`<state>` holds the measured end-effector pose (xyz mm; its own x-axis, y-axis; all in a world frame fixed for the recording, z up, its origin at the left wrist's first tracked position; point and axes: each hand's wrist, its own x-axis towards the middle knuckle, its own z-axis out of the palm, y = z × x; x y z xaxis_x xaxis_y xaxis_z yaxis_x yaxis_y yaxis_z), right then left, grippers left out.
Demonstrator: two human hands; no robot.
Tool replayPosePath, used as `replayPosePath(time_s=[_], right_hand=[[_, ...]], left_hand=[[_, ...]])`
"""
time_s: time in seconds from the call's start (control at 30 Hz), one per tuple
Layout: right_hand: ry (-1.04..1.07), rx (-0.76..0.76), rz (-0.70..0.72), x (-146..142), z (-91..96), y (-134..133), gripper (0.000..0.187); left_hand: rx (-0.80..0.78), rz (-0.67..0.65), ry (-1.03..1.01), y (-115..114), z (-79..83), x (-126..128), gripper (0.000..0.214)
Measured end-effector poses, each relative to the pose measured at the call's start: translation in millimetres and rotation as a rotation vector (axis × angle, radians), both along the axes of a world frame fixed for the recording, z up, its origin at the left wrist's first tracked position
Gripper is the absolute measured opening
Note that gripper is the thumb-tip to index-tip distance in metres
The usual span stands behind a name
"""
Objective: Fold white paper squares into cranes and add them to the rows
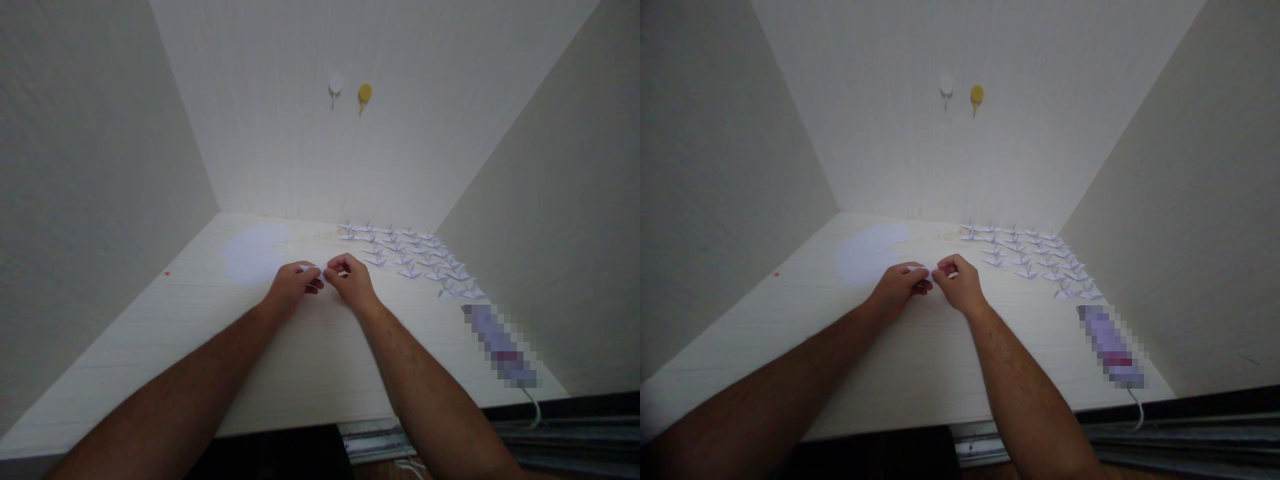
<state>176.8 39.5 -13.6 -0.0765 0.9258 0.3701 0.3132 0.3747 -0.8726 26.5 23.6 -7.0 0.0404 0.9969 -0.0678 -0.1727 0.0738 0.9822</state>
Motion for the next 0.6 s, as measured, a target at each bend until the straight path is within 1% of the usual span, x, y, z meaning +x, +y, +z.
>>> replayPosePath(time_s=[0.07, 0.17, 0.27, 0.37, 0.5, 0.6], right_hand=[[0.061, -0.104, 0.045, -0.1, 0.2, 1.3, 0.017], [0.096, -0.185, 0.11, 0.2, 1.9, 0.9, 0.018], [0.1, -0.201, 0.126, 0.0, 2.9, -0.3, 0.019], [0.109, -0.208, 0.148, -0.2, 1.5, -0.5, 0.02], [0.118, -0.215, 0.167, 0.0, -0.5, -0.3, 0.023], [0.102, -0.207, 0.166, 0.2, 1.2, -1.8, 0.022]], left_hand=[[0.014, -0.001, -0.011, 0.4, -0.6, -0.6, 0.02], [0.027, 0.026, 0.009, 0.5, -0.8, -0.7, 0.019], [0.049, 0.061, 0.028, 0.4, -0.3, -0.3, 0.018], [0.079, 0.07, 0.05, 1.1, -1.2, -0.8, 0.018], [0.119, 0.086, 0.146, 2.2, -3.7, -2.7, 0.021], [0.109, 0.096, 0.186, 1.3, -3.2, -2.0, 0.022]])
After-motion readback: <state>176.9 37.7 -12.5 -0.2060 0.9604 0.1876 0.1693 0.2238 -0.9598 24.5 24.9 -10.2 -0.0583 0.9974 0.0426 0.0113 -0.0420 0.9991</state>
